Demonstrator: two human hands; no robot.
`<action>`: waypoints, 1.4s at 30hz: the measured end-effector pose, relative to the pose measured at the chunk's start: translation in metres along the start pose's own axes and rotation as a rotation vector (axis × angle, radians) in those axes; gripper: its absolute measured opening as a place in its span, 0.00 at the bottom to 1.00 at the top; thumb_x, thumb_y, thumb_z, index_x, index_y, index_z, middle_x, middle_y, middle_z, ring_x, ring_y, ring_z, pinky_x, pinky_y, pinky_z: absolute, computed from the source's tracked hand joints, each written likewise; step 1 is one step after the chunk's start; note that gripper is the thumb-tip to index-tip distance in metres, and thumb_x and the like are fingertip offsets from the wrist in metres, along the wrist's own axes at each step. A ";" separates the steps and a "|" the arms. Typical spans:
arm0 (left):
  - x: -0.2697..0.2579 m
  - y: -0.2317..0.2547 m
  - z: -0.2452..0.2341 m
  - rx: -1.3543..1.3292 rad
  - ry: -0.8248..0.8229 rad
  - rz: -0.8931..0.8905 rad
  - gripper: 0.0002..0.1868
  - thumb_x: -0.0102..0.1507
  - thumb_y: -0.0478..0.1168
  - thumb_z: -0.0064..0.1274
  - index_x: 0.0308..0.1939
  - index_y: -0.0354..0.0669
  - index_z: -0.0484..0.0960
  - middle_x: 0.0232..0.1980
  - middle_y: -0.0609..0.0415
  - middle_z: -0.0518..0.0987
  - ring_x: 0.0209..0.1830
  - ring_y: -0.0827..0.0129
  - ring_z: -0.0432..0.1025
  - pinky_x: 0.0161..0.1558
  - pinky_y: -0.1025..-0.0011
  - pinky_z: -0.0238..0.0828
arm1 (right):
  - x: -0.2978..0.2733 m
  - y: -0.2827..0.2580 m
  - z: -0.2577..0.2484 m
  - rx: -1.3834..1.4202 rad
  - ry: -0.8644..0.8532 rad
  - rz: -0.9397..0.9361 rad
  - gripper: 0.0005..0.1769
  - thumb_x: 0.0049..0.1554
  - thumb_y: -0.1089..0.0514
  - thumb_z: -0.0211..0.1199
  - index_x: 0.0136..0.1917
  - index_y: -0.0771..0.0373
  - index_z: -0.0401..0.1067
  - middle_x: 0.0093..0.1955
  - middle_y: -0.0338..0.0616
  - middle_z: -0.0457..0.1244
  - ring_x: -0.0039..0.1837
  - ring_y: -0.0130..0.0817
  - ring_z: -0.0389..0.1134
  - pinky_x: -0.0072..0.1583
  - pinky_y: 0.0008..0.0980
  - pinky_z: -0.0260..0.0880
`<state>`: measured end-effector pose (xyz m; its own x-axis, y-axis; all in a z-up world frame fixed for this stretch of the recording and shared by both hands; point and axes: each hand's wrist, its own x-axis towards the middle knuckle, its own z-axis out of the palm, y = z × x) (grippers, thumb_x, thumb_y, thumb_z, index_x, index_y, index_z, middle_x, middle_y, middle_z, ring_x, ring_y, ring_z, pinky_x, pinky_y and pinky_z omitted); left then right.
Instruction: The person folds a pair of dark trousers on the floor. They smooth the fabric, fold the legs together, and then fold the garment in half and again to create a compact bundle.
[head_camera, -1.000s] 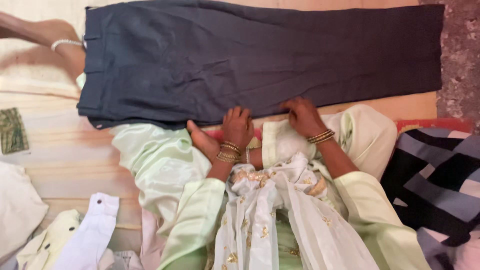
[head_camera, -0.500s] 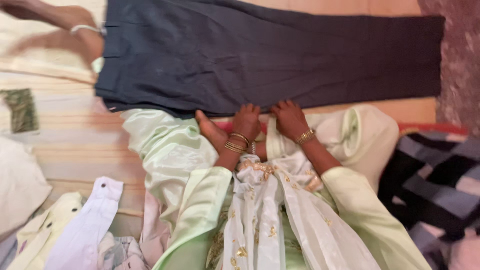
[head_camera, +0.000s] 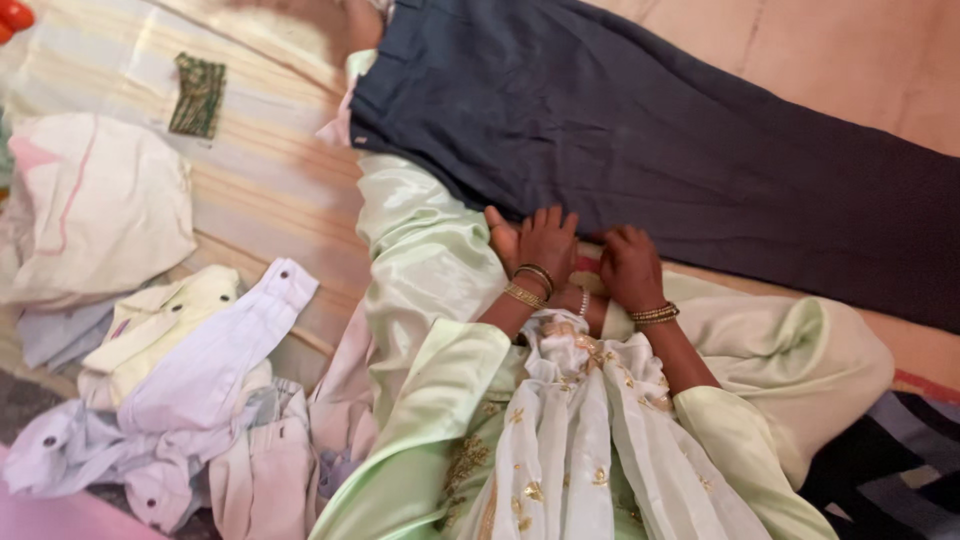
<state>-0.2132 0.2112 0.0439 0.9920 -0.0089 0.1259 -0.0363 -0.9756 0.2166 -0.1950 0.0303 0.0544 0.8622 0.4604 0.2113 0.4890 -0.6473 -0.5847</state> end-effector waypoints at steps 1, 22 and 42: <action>-0.002 -0.001 -0.001 0.032 0.107 0.000 0.15 0.61 0.42 0.52 0.51 0.44 0.78 0.57 0.44 0.75 0.59 0.50 0.68 0.60 0.52 0.62 | 0.001 -0.002 0.002 0.000 0.064 -0.016 0.18 0.55 0.67 0.60 0.58 0.57 0.77 0.54 0.48 0.66 0.56 0.52 0.65 0.59 0.48 0.66; 0.028 -0.098 -0.028 0.023 -0.192 -0.263 0.15 0.63 0.46 0.56 0.53 0.48 0.81 0.59 0.49 0.76 0.64 0.54 0.66 0.64 0.49 0.60 | 0.060 -0.061 0.045 0.072 -0.199 -0.016 0.16 0.59 0.57 0.67 0.61 0.57 0.77 0.55 0.49 0.66 0.59 0.51 0.66 0.61 0.46 0.68; 0.057 -0.119 -0.081 0.201 -0.111 -0.290 0.09 0.58 0.42 0.58 0.41 0.49 0.87 0.50 0.49 0.78 0.58 0.56 0.67 0.65 0.52 0.52 | 0.100 -0.076 0.056 0.092 -0.314 -0.064 0.18 0.53 0.60 0.66 0.57 0.58 0.78 0.55 0.50 0.67 0.57 0.52 0.67 0.57 0.46 0.68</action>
<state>-0.1621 0.3447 0.1039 0.9649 0.2617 -0.0213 0.2623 -0.9645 0.0316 -0.1539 0.1598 0.0761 0.7402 0.6723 0.0065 0.5146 -0.5602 -0.6491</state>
